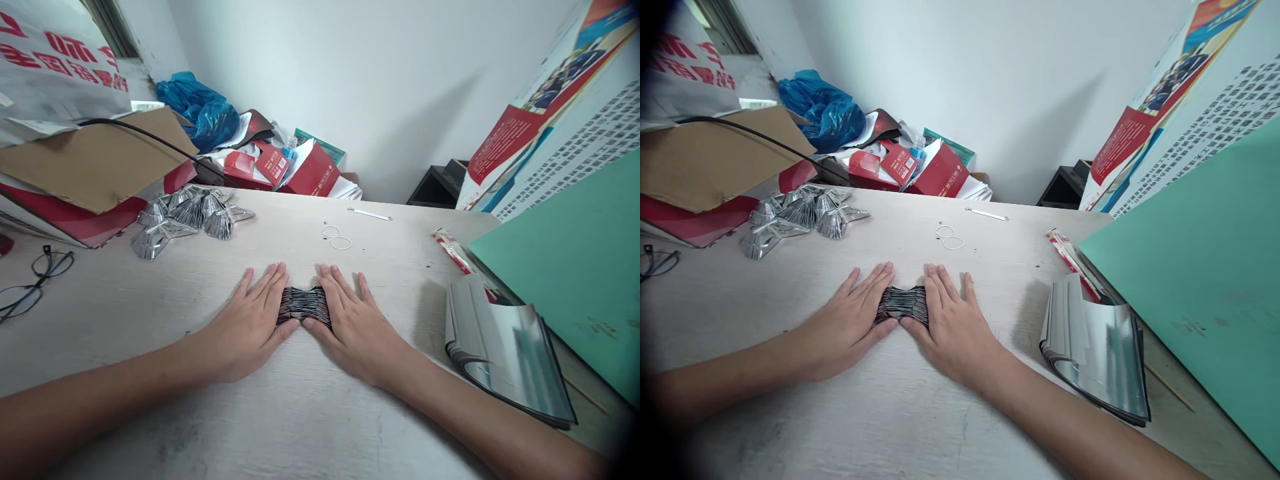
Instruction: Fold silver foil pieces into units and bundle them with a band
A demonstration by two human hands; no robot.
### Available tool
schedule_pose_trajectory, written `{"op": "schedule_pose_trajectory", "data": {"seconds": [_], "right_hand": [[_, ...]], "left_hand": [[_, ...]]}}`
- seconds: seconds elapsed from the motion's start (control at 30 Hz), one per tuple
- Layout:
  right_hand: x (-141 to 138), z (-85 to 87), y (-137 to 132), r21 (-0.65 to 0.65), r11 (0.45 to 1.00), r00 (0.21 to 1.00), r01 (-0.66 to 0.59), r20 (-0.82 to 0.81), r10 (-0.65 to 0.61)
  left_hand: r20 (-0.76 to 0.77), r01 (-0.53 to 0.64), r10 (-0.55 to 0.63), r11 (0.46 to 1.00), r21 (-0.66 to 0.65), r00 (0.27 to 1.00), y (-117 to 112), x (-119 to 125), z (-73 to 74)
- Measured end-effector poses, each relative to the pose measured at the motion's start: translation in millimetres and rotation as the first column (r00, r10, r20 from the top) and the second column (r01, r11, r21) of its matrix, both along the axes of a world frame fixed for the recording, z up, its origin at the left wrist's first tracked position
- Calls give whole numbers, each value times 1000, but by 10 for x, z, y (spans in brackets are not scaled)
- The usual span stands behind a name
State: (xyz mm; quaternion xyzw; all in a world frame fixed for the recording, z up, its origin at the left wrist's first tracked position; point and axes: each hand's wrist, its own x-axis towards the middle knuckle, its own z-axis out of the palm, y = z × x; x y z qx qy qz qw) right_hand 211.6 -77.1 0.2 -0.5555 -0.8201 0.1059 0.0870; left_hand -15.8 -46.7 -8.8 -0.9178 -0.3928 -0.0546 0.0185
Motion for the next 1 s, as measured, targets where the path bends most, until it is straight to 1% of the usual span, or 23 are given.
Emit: {"op": "schedule_pose_trajectory", "data": {"seconds": [0.2,0.4,0.63,0.8,0.9,1.0], "right_hand": [[18,13,11,2,1000,1000,-31,-1,31],[6,3,11,27,999,1000,-29,6,29],[-6,4,1,39,999,999,-32,23,31],[-2,19,5,18,999,999,-39,29,38],[17,34,19,-1,998,998,-56,37,56],[46,41,37,6,996,995,-88,39,88]], "left_hand": [[-13,20,-20,1000,1,1000,9,-17,-3],[-11,17,-17,1000,10,1000,9,-4,-14],[-4,14,-14,1000,-2,1000,-1,6,20],[-12,15,-15,1000,1,1000,-1,2,17],[-15,31,-31,999,-5,999,12,-13,35],[-20,68,-68,998,-17,997,31,-40,65]]}}
